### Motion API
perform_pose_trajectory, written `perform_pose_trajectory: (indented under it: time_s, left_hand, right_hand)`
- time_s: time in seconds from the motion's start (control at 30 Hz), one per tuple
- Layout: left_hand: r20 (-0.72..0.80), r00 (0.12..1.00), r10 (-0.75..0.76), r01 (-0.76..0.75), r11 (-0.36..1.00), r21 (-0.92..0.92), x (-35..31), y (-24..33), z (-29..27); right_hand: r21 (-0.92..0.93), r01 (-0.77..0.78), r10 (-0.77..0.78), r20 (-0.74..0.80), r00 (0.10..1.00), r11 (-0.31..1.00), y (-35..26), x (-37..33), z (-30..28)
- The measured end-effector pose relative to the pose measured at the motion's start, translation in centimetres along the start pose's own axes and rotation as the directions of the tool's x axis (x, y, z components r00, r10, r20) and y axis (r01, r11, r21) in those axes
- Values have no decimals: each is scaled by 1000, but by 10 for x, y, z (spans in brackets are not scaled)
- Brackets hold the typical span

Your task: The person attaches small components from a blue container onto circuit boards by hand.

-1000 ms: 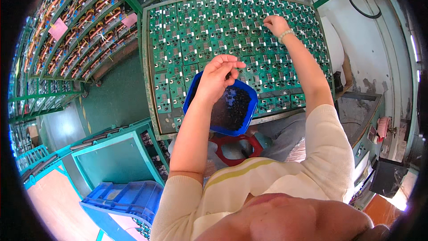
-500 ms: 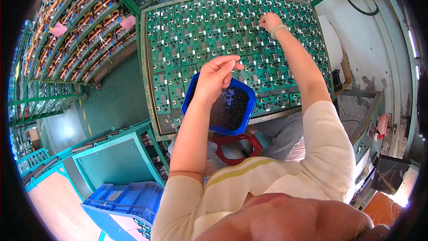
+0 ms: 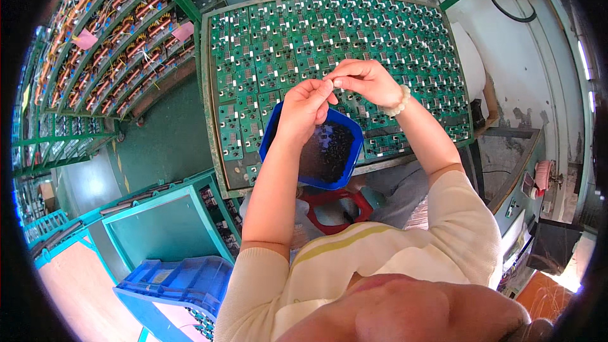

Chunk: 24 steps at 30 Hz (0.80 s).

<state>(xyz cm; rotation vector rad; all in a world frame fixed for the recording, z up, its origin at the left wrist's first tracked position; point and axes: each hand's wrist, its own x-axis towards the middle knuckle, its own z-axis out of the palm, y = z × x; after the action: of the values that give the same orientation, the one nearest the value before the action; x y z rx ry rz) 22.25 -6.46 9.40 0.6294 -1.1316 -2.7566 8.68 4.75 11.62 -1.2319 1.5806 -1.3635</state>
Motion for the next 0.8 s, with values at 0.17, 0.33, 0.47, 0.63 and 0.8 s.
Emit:
perform_pose_trajectory:
  time_s: [0.17,0.33,0.47,0.63,0.8]
  left_hand:
    - [-26,1000,-11,11,1000,-15,2,-4,-3]
    - [-37,999,-20,18,999,-32,1,-2,-5]
    - [-76,997,-15,8,995,-100,3,2,-7]
    - [11,1000,-6,7,990,-144,5,-1,-10]
    - [19,1000,20,-17,988,-152,7,-2,-10]
  right_hand:
    - [13,10,-10,-28,1000,1000,0,-3,6]
    - [61,-79,91,-240,967,995,11,-3,4]
    - [-326,-229,-59,-679,731,917,67,7,-76]
    - [-611,-425,-63,-615,786,668,118,0,-124]
    - [-726,-466,-57,-567,822,505,131,4,-126]
